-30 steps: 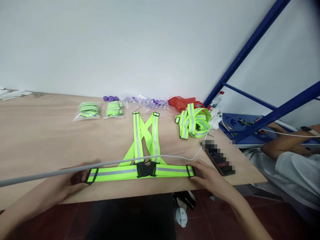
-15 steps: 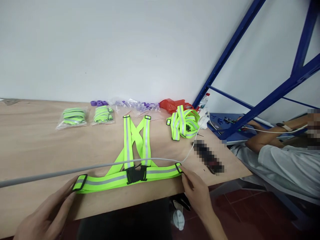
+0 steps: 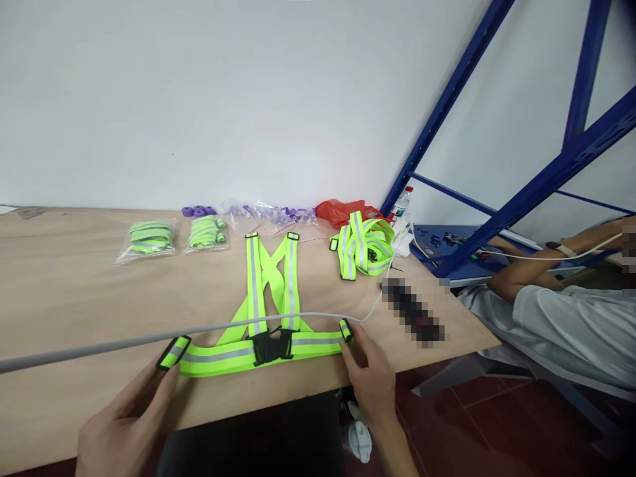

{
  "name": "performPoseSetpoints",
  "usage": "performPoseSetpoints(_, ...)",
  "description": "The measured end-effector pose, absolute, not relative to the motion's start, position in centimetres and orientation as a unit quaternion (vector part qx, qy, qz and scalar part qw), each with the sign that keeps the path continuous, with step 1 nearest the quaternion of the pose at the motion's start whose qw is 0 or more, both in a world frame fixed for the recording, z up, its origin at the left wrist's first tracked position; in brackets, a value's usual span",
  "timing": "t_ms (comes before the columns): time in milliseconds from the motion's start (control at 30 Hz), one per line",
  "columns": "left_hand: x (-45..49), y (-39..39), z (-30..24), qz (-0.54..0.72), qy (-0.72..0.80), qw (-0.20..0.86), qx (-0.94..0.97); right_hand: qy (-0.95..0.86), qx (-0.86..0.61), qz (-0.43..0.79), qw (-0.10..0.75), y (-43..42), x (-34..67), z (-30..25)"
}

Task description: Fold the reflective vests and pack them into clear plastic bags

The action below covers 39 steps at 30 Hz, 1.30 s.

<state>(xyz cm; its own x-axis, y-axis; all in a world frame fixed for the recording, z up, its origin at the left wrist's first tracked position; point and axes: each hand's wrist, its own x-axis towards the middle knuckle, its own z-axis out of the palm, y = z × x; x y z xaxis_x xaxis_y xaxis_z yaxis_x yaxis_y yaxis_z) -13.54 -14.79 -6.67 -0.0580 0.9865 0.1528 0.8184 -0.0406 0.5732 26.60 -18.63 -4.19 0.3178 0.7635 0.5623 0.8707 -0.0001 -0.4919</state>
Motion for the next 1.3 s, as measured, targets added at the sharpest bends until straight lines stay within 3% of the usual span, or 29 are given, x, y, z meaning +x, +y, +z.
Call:
performPoseSetpoints(67,-12.1,-14.3,-4.6,0.303,0.72,0.15,0.606,-0.593,-0.702,-0.06,0.39,-18.5,26.6,-4.5)
performPoseSetpoints(233,-9.0,-12.7,-1.2,0.27,0.665,0.131,0.683,-0.608,-0.685,-0.101,0.389,-18.1,26.7,-4.6)
performPoseSetpoints(400,-7.9,-12.2,-1.6,0.237,0.657,0.075,0.712,-0.606,-0.687,-0.13,0.378,-17.5,26.6,-4.3)
performPoseSetpoints(533,-8.3,-11.9,-1.9,0.285,0.633,0.104,0.712,-0.601,-0.687,-0.15,0.38,-17.1,26.9,-4.3)
performPoseSetpoints(667,-9.0,-11.7,-1.7,0.301,0.619,0.115,0.716,-0.607,-0.699,-0.122,0.357,-16.8,27.2,-4.2)
performPoseSetpoints(900,-10.4,-12.5,-1.5,0.243,0.677,-0.025,0.694,-0.557,-0.748,-0.033,0.358,-16.5,27.7,-3.7)
performPoseSetpoints(1067,-11.0,-12.3,-1.6,0.213,0.7,-0.007,0.682,-0.533,-0.762,0.025,0.367,-17.1,27.9,-3.4)
performPoseSetpoints(1300,-7.0,-13.3,0.2,0.385,0.507,0.019,0.771,-0.541,-0.759,0.005,0.363,-17.7,28.6,-4.4)
